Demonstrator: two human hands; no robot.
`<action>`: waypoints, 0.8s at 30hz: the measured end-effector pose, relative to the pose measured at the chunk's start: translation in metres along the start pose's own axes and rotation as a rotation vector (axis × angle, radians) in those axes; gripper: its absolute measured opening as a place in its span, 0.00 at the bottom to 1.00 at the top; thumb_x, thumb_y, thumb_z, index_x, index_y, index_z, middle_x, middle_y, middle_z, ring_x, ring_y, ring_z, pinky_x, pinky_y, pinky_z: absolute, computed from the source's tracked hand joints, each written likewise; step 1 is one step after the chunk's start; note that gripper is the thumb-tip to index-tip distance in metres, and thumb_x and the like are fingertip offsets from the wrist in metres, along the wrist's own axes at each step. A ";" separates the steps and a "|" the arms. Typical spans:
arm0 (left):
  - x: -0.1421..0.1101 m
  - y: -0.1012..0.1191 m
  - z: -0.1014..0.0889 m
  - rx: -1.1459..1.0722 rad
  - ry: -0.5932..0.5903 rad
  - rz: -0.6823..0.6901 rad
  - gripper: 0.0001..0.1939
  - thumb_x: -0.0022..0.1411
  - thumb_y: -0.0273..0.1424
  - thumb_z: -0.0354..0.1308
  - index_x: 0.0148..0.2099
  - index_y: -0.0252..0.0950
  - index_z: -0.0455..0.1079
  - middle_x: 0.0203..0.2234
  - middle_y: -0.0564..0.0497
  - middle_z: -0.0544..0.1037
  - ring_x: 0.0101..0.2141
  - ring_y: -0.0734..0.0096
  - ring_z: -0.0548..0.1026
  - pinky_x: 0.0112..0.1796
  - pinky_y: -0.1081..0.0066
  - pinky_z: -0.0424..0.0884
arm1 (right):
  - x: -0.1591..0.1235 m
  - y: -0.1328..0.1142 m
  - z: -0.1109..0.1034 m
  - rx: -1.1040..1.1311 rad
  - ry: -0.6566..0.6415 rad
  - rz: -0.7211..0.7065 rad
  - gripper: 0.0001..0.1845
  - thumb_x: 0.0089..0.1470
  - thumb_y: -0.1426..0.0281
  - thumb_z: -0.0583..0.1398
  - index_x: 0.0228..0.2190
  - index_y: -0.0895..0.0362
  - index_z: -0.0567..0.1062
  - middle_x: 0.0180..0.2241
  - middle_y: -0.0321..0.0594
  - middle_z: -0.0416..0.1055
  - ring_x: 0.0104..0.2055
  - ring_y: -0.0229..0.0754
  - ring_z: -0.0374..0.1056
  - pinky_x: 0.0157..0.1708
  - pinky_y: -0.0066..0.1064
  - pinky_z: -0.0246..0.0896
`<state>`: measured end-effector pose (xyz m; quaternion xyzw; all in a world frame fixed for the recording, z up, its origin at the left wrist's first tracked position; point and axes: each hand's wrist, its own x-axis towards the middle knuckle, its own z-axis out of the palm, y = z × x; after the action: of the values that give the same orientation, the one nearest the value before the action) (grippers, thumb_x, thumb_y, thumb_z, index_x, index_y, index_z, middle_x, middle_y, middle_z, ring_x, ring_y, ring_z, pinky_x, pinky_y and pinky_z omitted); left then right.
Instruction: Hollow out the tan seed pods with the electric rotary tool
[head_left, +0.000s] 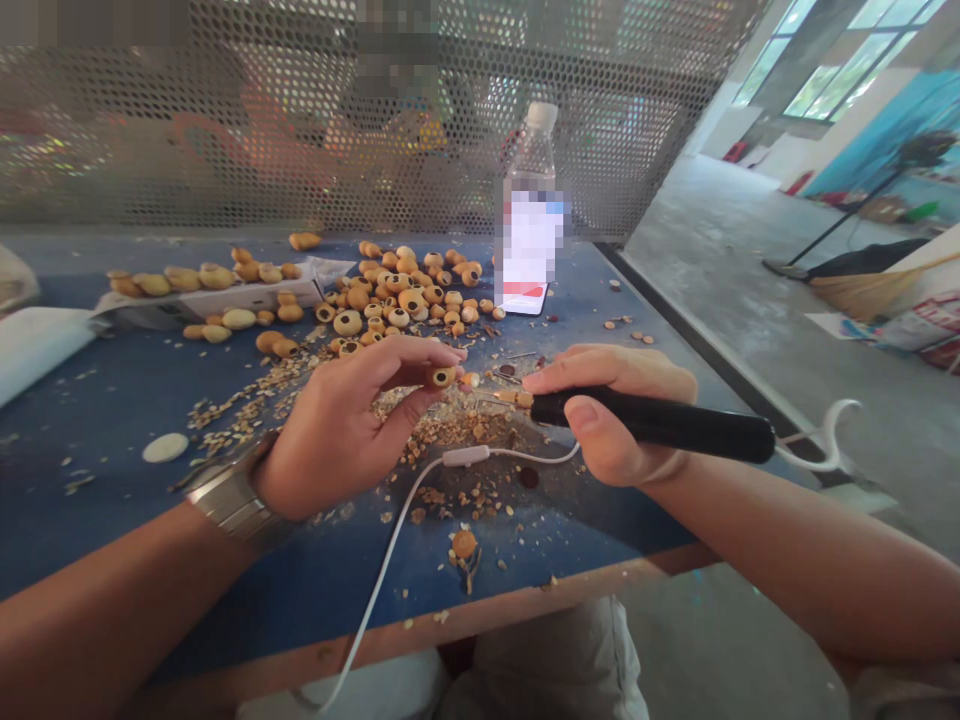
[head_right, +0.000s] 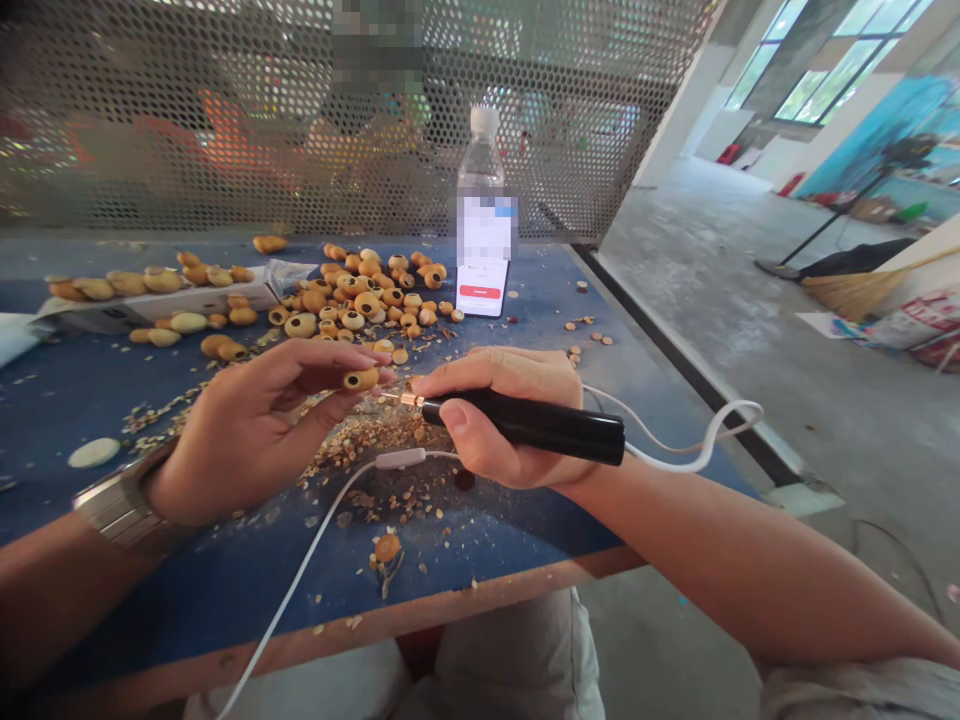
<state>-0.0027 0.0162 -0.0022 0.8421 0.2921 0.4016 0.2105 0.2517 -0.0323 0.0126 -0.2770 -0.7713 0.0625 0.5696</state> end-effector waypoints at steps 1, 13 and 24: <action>0.000 0.000 0.000 0.000 0.004 0.000 0.13 0.70 0.28 0.60 0.55 0.43 0.73 0.51 0.49 0.83 0.49 0.64 0.83 0.52 0.64 0.81 | 0.000 0.000 0.000 -0.001 0.001 -0.002 0.09 0.58 0.68 0.64 0.40 0.50 0.84 0.33 0.36 0.84 0.30 0.37 0.78 0.30 0.27 0.76; 0.005 0.009 -0.003 0.116 -0.008 0.097 0.13 0.70 0.27 0.59 0.53 0.45 0.76 0.45 0.52 0.84 0.46 0.66 0.82 0.52 0.62 0.79 | 0.002 0.000 0.001 -0.046 -0.009 -0.008 0.10 0.58 0.68 0.63 0.39 0.49 0.84 0.32 0.36 0.84 0.30 0.38 0.79 0.30 0.28 0.76; 0.004 0.010 -0.004 0.117 -0.016 0.144 0.13 0.68 0.25 0.61 0.52 0.44 0.77 0.45 0.52 0.84 0.46 0.66 0.82 0.51 0.67 0.77 | 0.003 -0.002 0.003 -0.011 -0.012 -0.004 0.11 0.57 0.70 0.63 0.39 0.50 0.84 0.32 0.36 0.85 0.30 0.37 0.80 0.30 0.26 0.76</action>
<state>-0.0011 0.0122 0.0083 0.8749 0.2518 0.3913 0.1340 0.2478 -0.0318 0.0154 -0.2780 -0.7756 0.0588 0.5637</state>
